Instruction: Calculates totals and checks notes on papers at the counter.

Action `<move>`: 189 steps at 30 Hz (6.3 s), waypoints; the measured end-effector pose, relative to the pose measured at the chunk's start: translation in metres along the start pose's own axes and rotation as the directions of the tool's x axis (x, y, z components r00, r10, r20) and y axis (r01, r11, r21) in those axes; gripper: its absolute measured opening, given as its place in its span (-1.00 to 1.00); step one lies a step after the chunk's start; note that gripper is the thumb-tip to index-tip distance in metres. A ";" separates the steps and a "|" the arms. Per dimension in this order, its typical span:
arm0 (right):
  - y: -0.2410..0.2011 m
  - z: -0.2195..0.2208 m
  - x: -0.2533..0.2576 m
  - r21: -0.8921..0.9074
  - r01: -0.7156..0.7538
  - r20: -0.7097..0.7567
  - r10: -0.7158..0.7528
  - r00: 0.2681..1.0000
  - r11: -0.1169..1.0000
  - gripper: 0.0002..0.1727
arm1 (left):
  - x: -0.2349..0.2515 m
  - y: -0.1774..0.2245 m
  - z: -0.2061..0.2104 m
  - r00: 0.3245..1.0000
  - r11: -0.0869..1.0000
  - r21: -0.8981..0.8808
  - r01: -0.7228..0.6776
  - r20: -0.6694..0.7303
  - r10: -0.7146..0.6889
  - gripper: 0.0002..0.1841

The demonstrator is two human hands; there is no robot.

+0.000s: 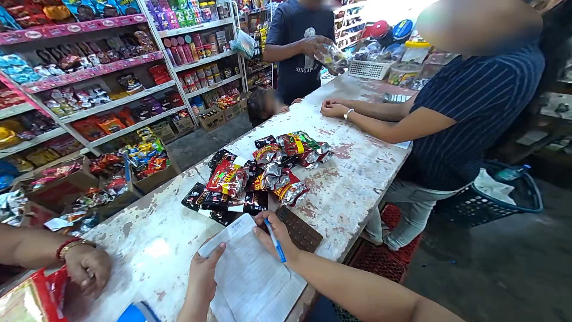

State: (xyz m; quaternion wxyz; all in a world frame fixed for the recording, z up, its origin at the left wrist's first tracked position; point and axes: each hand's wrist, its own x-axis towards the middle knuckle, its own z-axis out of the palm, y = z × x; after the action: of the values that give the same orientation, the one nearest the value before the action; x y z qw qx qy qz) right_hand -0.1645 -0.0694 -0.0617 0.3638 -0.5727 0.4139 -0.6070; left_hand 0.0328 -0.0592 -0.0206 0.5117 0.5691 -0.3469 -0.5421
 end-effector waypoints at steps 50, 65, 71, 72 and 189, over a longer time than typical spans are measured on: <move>-0.063 -0.037 -0.064 -0.469 0.393 0.786 0.170 0.595 0.791 -0.42 | 0.003 0.002 -0.003 0.934 0.974 0.005 0.225 0.282 -0.217 -0.37; -0.037 -0.119 -0.059 -0.843 0.097 0.254 0.233 0.939 0.528 -0.25 | 0.006 -0.008 -0.005 0.920 0.964 0.266 0.008 0.376 -0.111 -0.29; -0.038 -0.102 -0.055 -0.875 0.103 0.250 0.260 0.933 0.473 -0.27 | 0.006 -0.013 -0.006 0.912 0.883 0.417 -0.213 0.410 0.027 -0.64; -0.032 -0.100 -0.054 -0.853 0.154 0.280 0.189 0.941 0.498 -0.35 | 0.006 -0.014 -0.007 0.908 0.863 0.443 -0.243 0.417 0.041 -0.65; -0.011 -0.122 -0.048 -0.733 0.284 0.279 -0.109 0.954 0.618 -0.67 | -0.050 -0.029 0.036 0.668 -0.063 0.672 -0.738 0.715 -0.205 0.00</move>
State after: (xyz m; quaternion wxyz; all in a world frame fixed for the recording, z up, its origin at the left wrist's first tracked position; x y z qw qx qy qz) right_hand -0.2822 -0.0106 -0.0708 0.0590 -0.7741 0.5258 -0.3478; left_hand -0.0150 -0.0119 -0.0313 -0.0872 0.4309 -0.8838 -0.1599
